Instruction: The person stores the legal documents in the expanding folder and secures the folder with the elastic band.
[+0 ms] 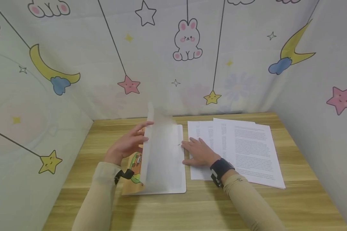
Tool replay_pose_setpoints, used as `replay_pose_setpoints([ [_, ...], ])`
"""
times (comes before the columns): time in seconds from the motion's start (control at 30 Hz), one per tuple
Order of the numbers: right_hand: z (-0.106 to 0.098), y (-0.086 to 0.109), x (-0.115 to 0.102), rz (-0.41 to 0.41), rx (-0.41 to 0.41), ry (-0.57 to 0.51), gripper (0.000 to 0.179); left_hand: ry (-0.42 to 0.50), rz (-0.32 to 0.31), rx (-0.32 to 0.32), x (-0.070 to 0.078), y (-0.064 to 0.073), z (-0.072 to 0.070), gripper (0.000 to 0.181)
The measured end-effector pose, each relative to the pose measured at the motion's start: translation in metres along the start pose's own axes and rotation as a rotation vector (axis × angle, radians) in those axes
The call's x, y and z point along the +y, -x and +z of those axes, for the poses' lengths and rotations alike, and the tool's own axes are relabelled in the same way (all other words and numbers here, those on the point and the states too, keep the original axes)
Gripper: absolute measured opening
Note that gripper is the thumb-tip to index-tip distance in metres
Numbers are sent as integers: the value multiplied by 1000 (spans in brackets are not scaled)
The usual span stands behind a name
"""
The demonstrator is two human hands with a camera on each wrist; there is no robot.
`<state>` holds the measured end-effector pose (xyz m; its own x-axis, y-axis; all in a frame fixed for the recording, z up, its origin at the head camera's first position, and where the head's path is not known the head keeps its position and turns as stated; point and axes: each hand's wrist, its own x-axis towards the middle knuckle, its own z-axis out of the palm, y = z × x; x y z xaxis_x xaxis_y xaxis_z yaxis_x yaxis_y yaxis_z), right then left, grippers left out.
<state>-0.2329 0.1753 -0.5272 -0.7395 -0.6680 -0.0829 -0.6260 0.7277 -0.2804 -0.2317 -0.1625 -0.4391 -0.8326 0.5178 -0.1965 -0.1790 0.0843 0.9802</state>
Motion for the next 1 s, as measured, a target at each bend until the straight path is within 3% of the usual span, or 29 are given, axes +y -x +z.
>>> replay_pose_setpoints([
  [0.33,1,1,-1,12,-6,-32,79,123,65,4,-5,5,-4,66],
  [0.57,1,1,-2,30,-11,-22,79,160,91,-10,-7,6,-6,69],
  [0.8,-7,4,-4,4,70,-41,79,191,115,8,-10,9,-8,68],
  [1.0,-15,14,2,44,166,-114,74,227,120,10,-12,7,-9,66],
])
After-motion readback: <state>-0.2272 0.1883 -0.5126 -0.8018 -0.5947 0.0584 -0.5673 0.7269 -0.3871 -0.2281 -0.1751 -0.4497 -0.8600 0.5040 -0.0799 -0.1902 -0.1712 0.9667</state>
